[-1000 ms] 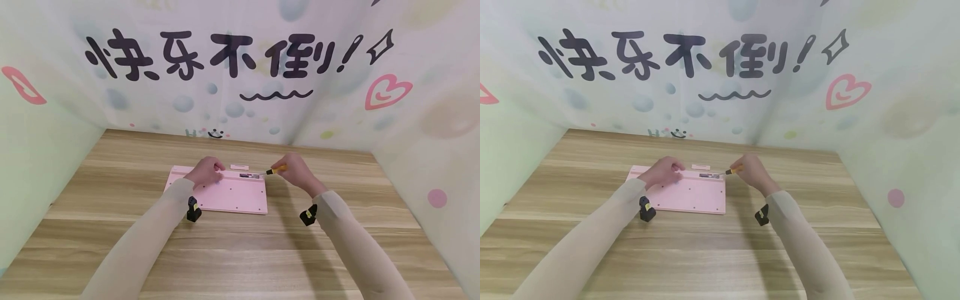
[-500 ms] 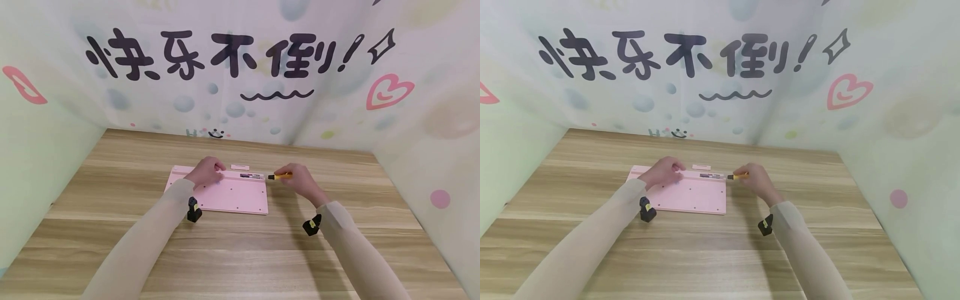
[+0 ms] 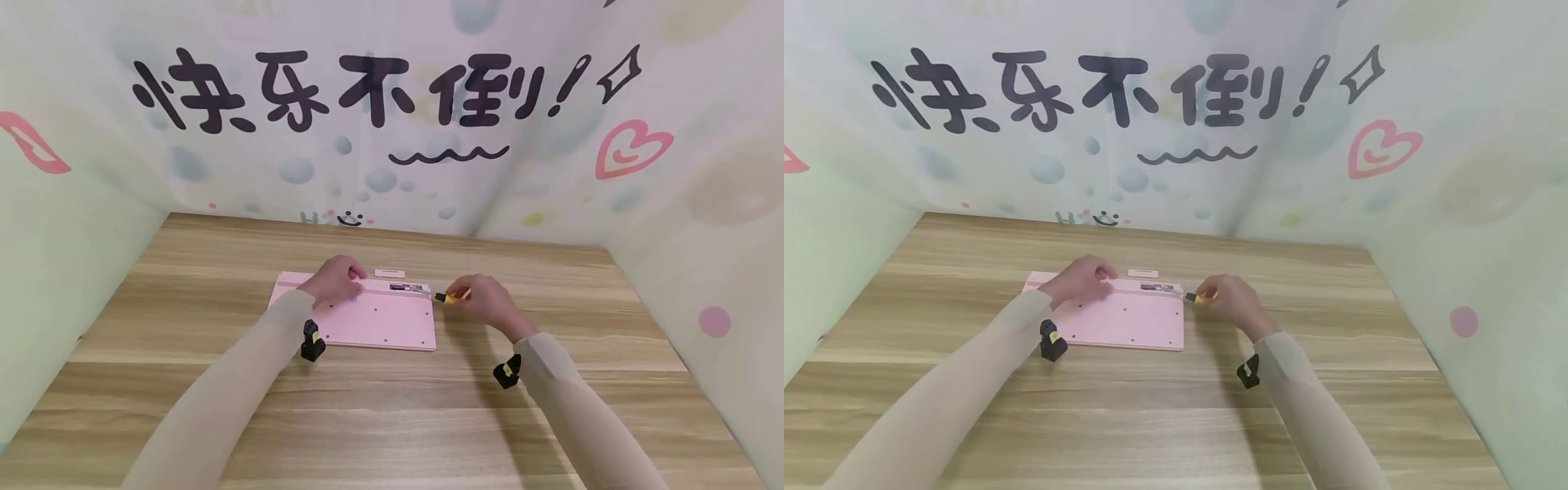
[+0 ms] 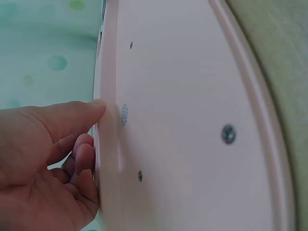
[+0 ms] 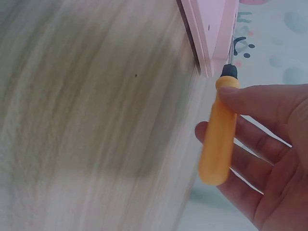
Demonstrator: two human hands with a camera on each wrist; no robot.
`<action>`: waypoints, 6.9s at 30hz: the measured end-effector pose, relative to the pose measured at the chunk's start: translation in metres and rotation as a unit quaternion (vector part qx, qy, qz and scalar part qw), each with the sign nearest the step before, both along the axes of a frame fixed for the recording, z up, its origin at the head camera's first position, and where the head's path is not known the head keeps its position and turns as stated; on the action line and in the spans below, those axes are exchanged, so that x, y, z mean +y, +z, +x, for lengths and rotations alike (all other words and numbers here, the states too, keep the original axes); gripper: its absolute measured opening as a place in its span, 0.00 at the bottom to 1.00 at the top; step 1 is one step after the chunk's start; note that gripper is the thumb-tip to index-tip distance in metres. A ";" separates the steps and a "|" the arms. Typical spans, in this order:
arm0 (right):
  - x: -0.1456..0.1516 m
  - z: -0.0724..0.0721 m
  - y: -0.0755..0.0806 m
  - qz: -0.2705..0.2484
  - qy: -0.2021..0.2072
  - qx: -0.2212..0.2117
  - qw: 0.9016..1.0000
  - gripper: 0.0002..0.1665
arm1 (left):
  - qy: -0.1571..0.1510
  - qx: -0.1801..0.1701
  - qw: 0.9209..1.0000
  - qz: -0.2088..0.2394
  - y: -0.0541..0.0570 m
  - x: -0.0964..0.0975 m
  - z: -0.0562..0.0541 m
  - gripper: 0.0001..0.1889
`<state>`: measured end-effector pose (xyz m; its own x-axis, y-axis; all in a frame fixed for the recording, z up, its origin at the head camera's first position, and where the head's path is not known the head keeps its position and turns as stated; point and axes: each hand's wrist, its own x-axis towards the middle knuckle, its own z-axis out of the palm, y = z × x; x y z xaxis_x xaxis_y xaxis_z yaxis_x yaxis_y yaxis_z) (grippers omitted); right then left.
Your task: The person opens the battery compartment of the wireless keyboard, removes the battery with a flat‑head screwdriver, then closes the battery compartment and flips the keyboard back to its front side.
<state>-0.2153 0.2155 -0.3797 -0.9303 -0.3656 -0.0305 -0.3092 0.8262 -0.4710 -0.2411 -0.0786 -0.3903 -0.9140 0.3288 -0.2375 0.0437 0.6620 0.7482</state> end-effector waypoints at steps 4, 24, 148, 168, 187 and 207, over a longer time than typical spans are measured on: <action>0.001 0.002 0.000 0.010 0.006 -0.008 1.000 0.12 | -0.013 -0.009 1.000 -0.006 0.004 0.000 -0.001 0.15; 0.013 0.022 -0.002 -0.016 -0.008 0.004 1.000 0.14 | -0.189 0.074 0.977 -0.067 0.018 0.038 -0.014 0.16; -0.039 0.032 -0.022 -0.076 -0.170 -0.043 0.982 0.13 | -0.273 0.174 0.917 -0.233 0.015 0.075 -0.018 0.15; -0.046 0.027 -0.036 -0.138 -0.173 -0.054 0.974 0.11 | -0.286 0.208 0.917 -0.182 0.011 0.074 -0.018 0.13; -0.046 0.028 -0.037 -0.177 -0.191 -0.082 0.962 0.12 | -0.282 0.204 0.932 -0.102 0.011 0.066 -0.019 0.07; -0.045 0.028 -0.040 -0.169 -0.194 -0.070 0.964 0.12 | -0.258 0.196 0.946 -0.027 0.011 0.068 -0.027 0.05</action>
